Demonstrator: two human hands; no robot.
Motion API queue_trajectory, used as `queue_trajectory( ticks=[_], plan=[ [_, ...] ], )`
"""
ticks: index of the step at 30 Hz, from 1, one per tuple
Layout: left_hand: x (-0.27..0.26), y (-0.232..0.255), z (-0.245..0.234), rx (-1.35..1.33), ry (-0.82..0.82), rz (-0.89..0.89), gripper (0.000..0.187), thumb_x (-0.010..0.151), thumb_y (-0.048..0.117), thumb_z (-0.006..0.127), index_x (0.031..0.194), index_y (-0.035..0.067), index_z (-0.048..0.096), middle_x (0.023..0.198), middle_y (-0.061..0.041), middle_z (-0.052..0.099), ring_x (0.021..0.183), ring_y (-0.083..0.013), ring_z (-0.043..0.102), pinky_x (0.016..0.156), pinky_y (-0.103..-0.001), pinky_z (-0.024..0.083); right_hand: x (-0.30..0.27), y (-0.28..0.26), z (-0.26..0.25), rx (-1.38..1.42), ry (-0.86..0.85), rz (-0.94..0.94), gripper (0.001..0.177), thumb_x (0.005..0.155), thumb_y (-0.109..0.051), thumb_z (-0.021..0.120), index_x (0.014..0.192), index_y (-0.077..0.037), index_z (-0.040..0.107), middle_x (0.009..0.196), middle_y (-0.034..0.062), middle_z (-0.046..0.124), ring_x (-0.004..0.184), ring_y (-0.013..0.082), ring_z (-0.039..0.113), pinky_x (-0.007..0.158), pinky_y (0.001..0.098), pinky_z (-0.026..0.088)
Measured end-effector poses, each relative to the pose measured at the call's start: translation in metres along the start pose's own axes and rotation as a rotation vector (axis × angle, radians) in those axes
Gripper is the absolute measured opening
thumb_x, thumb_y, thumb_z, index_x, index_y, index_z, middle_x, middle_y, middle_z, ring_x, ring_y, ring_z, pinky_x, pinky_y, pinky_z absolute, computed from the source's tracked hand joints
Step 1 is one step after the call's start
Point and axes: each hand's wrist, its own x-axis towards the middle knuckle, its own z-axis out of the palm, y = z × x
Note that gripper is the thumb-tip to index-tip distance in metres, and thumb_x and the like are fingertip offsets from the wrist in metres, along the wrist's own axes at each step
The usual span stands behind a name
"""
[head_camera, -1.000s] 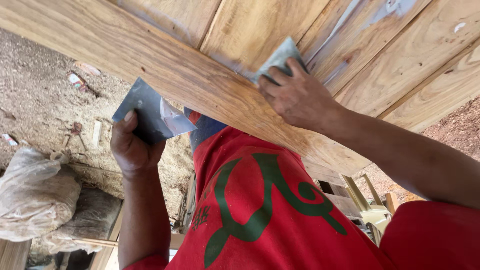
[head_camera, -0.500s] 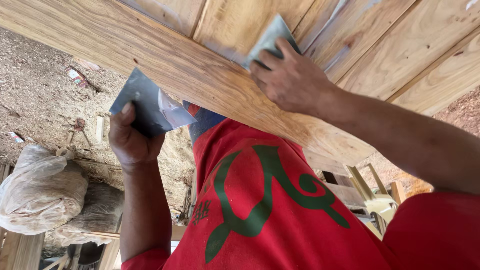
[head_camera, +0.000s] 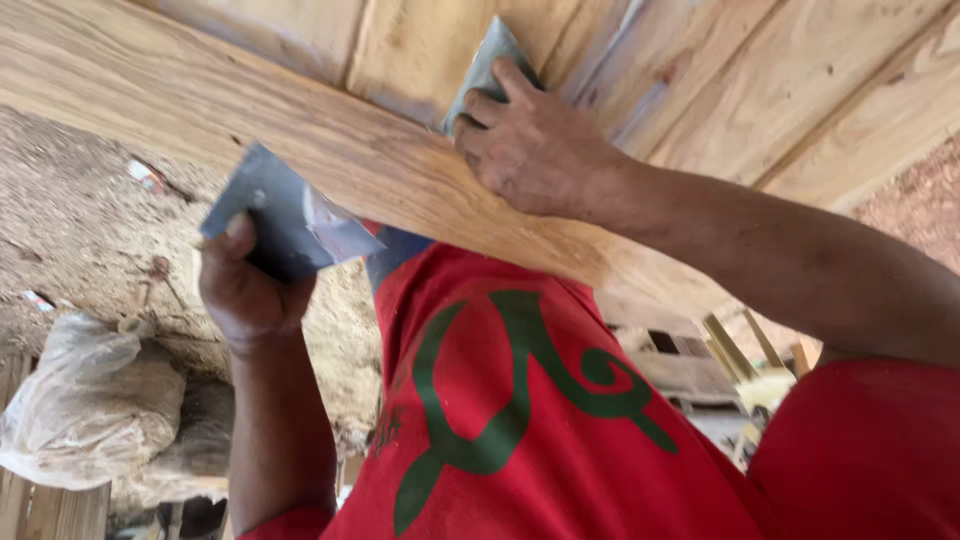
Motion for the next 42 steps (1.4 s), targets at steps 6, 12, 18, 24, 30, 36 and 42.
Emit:
queue_trajectory(
  ticks=[6,12,18,24,30,36,42],
  plan=[
    [0.001,-0.003,0.003,0.008,0.028,0.038,0.045,0.098,0.015,0.062,0.138,-0.007,0.06,0.127,-0.016,0.069,0.122,-0.0284,0.068,0.113,-0.041,0.054,-0.05,0.011,-0.017,-0.004,-0.068,0.041,0.025,0.099,-0.029,0.058,0.109,-0.014,0.076,0.114,-0.0008,0.072,0.114,0.019,0.063,0.109,0.0491,0.04],
    [0.012,-0.028,0.056,0.275,-0.019,0.075,0.036,0.099,0.002,0.059,0.133,-0.011,0.064,0.12,-0.015,0.072,0.109,-0.025,0.07,0.101,-0.038,0.058,-0.08,-0.004,-0.067,0.645,0.59,0.369,0.039,0.102,0.006,0.054,0.139,-0.002,0.063,0.136,0.0155,0.068,0.117,0.028,0.068,0.099,0.0404,0.057],
    [0.018,-0.079,0.114,0.141,-0.068,-0.1,0.033,0.096,0.003,0.059,0.127,-0.009,0.065,0.115,-0.013,0.075,0.105,-0.021,0.073,0.095,-0.034,0.061,-0.084,-0.094,-0.035,1.176,0.925,0.696,0.037,0.11,-0.006,0.059,0.146,-0.002,0.054,0.147,0.0179,0.061,0.136,0.0331,0.064,0.111,0.0391,0.052],
    [0.02,-0.06,0.124,0.065,-0.243,-0.124,0.027,0.108,0.002,0.06,0.13,-0.012,0.065,0.115,-0.013,0.073,0.102,-0.0215,0.069,0.091,-0.034,0.057,-0.107,-0.105,-0.039,0.779,0.682,0.762,0.033,0.101,0.002,0.06,0.134,0.002,0.062,0.137,0.0197,0.064,0.129,0.0378,0.064,0.108,0.0426,0.054],
    [0.002,-0.044,0.141,0.601,-0.477,-0.053,0.038,0.106,0.009,0.055,0.142,-0.006,0.056,0.13,-0.01,0.068,0.118,-0.014,0.065,0.104,-0.029,0.056,-0.094,-0.1,-0.065,0.48,0.881,0.753,0.036,0.095,0.002,0.067,0.131,-0.003,0.066,0.133,0.0144,0.067,0.127,0.035,0.064,0.108,0.0465,0.053],
    [-0.001,-0.039,0.146,0.626,-0.389,0.154,0.038,0.114,0.013,0.054,0.146,-0.007,0.058,0.126,-0.009,0.067,0.107,-0.0114,0.06,0.092,-0.024,0.052,-0.057,-0.133,-0.09,0.588,0.894,0.774,0.034,0.095,-0.001,0.068,0.128,-0.003,0.068,0.129,0.0138,0.069,0.121,0.0344,0.066,0.103,0.045,0.055],
    [0.011,-0.015,0.166,0.619,-0.518,0.307,0.036,0.111,0.014,0.054,0.142,-0.004,0.058,0.125,-0.01,0.071,0.109,-0.0134,0.068,0.093,-0.027,0.059,-0.09,-0.156,-0.115,0.547,0.921,0.908,0.029,0.101,0.0,0.064,0.129,-0.005,0.068,0.131,0.0117,0.07,0.125,0.0301,0.069,0.107,0.0408,0.057]
  ],
)
